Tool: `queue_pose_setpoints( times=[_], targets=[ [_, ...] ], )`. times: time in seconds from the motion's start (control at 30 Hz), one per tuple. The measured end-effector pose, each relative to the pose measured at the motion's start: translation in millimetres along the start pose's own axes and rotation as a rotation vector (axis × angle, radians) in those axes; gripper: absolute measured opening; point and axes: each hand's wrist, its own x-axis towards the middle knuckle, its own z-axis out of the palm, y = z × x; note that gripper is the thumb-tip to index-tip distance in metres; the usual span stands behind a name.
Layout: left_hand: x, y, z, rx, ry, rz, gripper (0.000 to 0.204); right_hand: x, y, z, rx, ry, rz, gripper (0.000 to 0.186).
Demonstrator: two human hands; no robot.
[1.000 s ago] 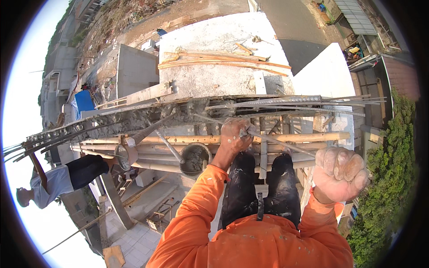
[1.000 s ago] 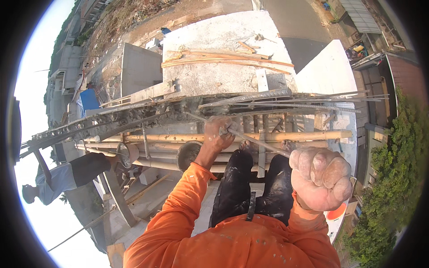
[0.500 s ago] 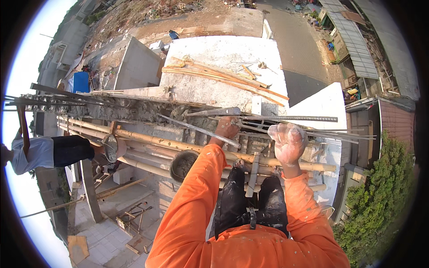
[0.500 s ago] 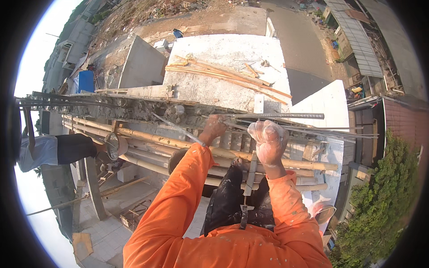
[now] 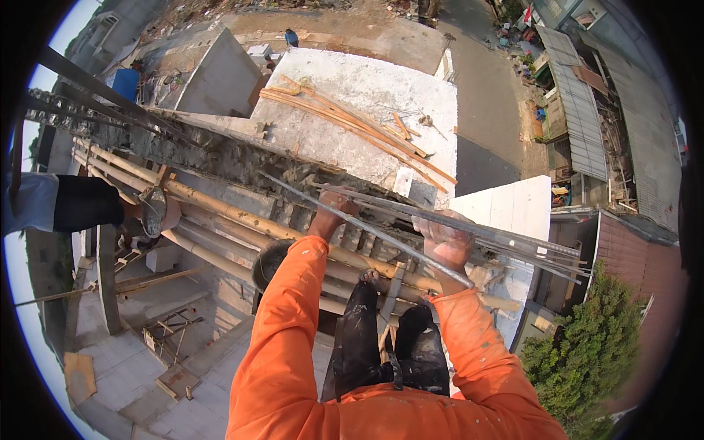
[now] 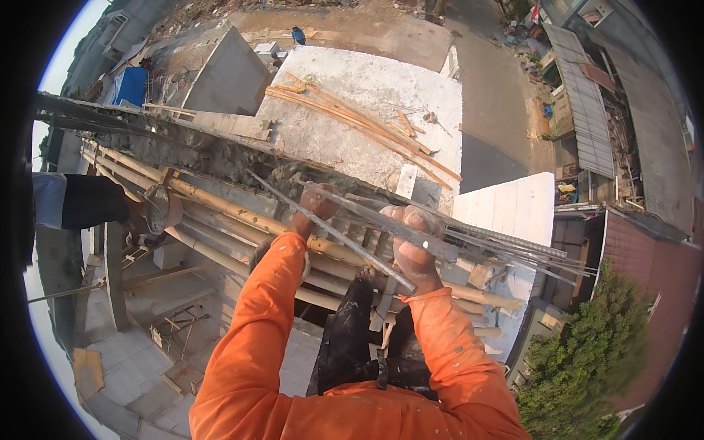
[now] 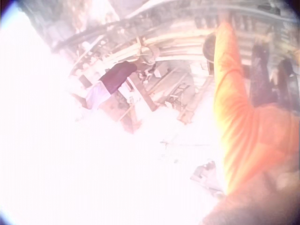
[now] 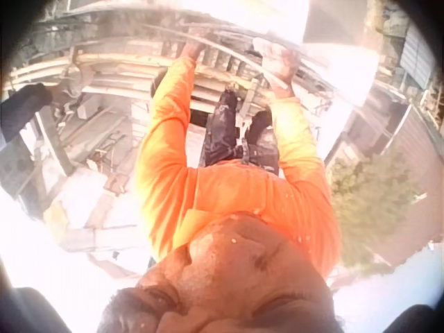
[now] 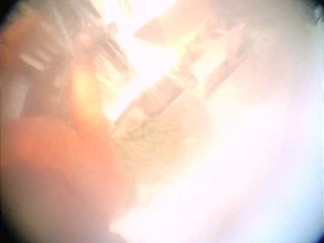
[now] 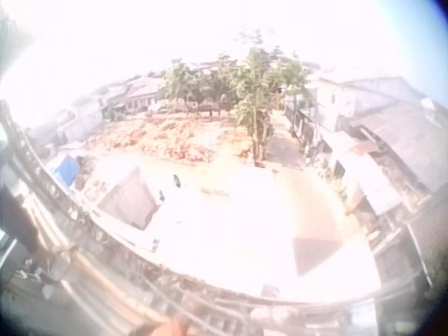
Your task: The person applies wet mortar to a brick wall using a trowel and a bucket, then positions and secures rebar into the wet cement.
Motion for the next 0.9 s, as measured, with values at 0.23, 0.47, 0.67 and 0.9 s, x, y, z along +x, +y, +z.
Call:
queue_pose_setpoints(
  times=[0.23,0.47,0.67,0.9],
  targets=[
    [10,24,-59,-0.027,-0.138,-0.185,0.015,7,-10,6,-0.269,0.066,0.085,0.026],
    [12,34,-78,-0.252,0.503,-0.037,0.017,10,-4,31,-0.200,0.207,0.081,0.021],
    [4,-9,-47,-0.332,0.059,-0.186,0.022,3,11,20,0.053,0.006,-0.008,0.022],
    [11,-5,-67,-0.412,-0.077,-0.348,0.021,7,19,11,-0.333,-0.222,0.050,0.023]
  ],
)
